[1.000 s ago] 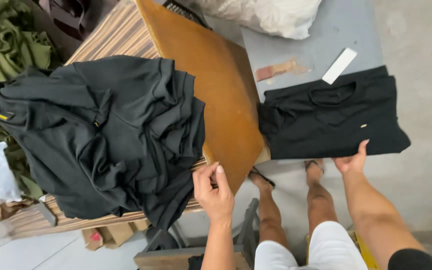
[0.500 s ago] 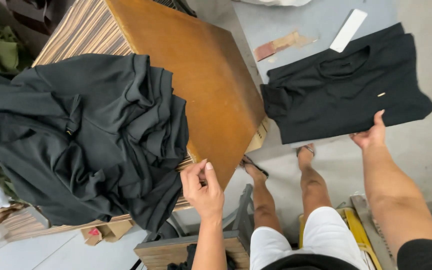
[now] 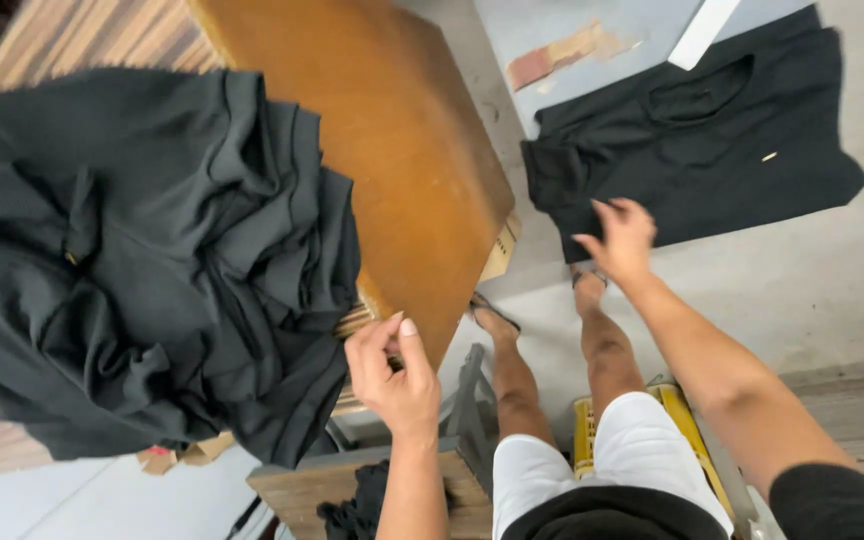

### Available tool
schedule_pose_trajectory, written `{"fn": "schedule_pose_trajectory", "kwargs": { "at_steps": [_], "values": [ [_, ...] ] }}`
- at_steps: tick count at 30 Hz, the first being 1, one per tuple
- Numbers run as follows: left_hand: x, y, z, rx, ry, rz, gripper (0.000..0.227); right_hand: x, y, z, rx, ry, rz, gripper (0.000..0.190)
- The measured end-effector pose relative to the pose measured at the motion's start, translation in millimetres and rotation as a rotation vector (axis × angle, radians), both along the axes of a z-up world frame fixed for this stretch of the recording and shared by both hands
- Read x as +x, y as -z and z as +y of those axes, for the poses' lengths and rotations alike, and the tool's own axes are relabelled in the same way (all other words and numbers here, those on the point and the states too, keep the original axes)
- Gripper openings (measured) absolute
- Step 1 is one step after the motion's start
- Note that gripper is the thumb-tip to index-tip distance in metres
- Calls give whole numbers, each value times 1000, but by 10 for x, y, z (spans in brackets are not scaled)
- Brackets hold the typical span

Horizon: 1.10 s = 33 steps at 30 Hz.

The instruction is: The person is attaching brand or price tags to the neck area of black shirts using a handheld tagging gun on a work table in a garment factory.

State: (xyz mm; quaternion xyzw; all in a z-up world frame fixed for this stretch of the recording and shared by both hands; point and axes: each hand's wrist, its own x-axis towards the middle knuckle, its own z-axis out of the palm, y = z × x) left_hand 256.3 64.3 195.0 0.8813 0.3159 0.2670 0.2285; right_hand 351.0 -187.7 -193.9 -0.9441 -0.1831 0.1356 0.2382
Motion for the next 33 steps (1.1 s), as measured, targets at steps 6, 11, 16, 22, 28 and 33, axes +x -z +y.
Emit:
{"fn": "schedule_pose_trajectory", "kwargs": {
  "at_steps": [6, 11, 16, 22, 28, 33],
  "values": [
    [-6, -22, 19, -6, -5, 2, 6, 349, -250, 942, -30, 12, 333, 92],
    [2, -7, 44, -36, -6, -15, 5, 303, 592, 974, -140, -145, 271, 44],
    [-11, 7, 30, -49, -23, -29, 4, 25, 934, 965, -70, -215, 226, 19],
    [6, 25, 66, -47, 16, -42, 4, -95, 848, 1050, 54, -237, 371, 11],
    [53, -31, 51, -50, 24, -59, 4, -109, 305, 1066, 124, -408, 461, 57],
    [-27, -49, 59, -81, 35, -83, 6, -424, -229, 759, 132, -383, 475, 50]
  ]
}}
